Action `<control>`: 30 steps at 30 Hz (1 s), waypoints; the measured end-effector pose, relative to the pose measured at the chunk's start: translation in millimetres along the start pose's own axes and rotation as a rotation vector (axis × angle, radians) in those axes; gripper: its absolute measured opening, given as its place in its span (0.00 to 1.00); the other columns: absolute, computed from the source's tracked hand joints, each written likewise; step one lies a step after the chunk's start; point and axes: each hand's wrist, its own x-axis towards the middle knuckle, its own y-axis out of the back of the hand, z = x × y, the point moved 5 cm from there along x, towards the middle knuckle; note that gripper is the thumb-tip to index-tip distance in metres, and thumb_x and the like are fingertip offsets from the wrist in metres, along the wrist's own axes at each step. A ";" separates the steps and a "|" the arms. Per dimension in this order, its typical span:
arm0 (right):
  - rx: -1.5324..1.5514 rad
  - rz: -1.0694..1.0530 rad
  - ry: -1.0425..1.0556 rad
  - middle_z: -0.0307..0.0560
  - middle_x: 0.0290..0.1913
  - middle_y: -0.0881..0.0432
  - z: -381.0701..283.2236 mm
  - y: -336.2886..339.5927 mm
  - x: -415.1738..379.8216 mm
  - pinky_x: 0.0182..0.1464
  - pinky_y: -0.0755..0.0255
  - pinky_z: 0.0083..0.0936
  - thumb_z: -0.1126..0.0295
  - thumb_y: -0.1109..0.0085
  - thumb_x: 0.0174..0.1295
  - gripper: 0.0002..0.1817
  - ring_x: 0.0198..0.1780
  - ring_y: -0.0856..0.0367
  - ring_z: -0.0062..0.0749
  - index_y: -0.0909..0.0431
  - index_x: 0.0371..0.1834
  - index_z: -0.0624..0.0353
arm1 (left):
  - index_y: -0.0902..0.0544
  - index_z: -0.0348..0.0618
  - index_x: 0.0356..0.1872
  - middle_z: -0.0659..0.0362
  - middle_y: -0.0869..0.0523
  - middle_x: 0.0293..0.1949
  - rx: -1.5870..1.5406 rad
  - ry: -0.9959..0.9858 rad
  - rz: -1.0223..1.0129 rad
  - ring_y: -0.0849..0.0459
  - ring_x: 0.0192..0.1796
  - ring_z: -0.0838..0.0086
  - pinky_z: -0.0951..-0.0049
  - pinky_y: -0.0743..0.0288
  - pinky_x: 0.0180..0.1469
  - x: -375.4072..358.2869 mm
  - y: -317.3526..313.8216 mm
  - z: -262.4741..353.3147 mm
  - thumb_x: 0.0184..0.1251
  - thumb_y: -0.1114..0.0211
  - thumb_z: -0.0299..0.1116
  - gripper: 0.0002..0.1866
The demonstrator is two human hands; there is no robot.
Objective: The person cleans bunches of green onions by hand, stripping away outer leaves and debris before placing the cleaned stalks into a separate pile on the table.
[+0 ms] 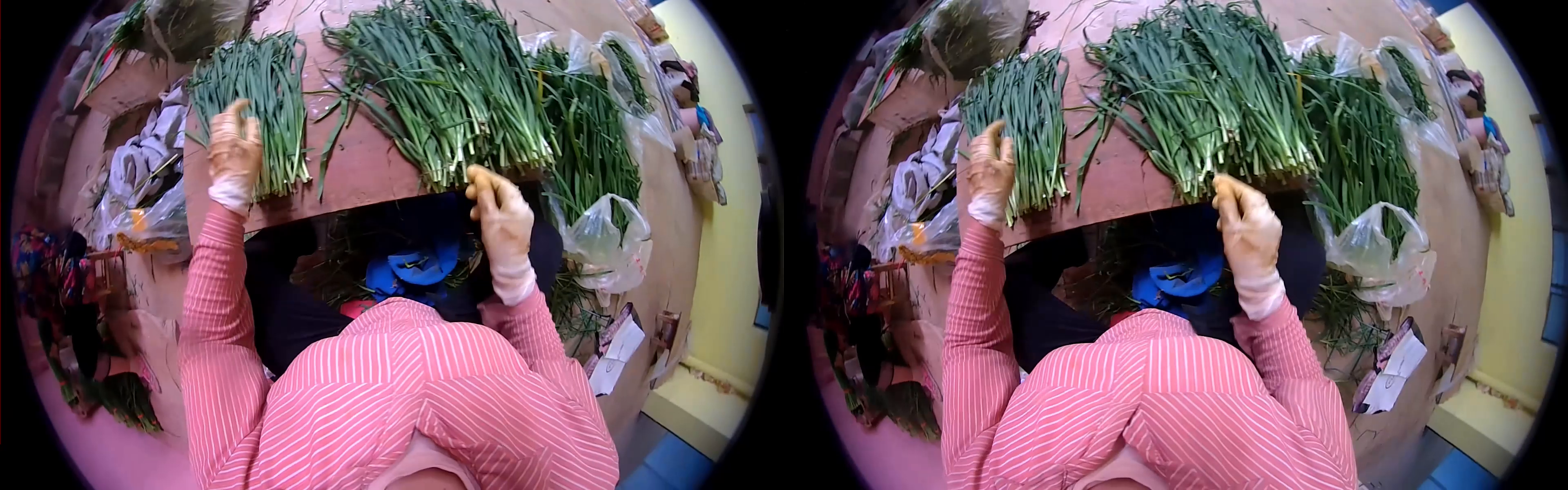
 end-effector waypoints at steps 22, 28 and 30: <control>-0.326 -0.300 -0.275 0.45 0.24 0.19 28.4 -21.8 128.4 0.25 0.28 0.27 0.41 0.45 0.62 0.29 0.21 0.20 0.32 0.23 0.37 0.62 | 0.31 0.39 0.61 0.50 0.18 0.51 -1.730 1.061 -0.833 0.16 0.49 0.60 0.55 0.22 0.53 -60.1 -148.8 201.0 0.62 0.33 0.48 0.32; -0.120 -0.293 -0.283 0.44 0.24 0.22 34.5 -19.1 125.8 0.24 0.29 0.25 0.43 0.46 0.64 0.27 0.20 0.23 0.29 0.25 0.36 0.61 | 0.26 0.37 0.55 0.48 0.16 0.47 -2.015 1.009 -1.096 0.16 0.47 0.57 0.52 0.24 0.55 -59.4 -149.5 220.2 0.68 0.38 0.42 0.22; -0.496 -0.147 -0.064 0.52 0.28 0.19 35.2 -17.0 130.6 0.34 0.26 0.34 0.41 0.47 0.63 0.29 0.28 0.19 0.43 0.24 0.37 0.63 | 0.25 0.35 0.53 0.48 0.15 0.45 -1.992 1.057 -1.106 0.15 0.45 0.59 0.55 0.21 0.52 -64.5 -147.8 214.8 0.68 0.38 0.39 0.19</control>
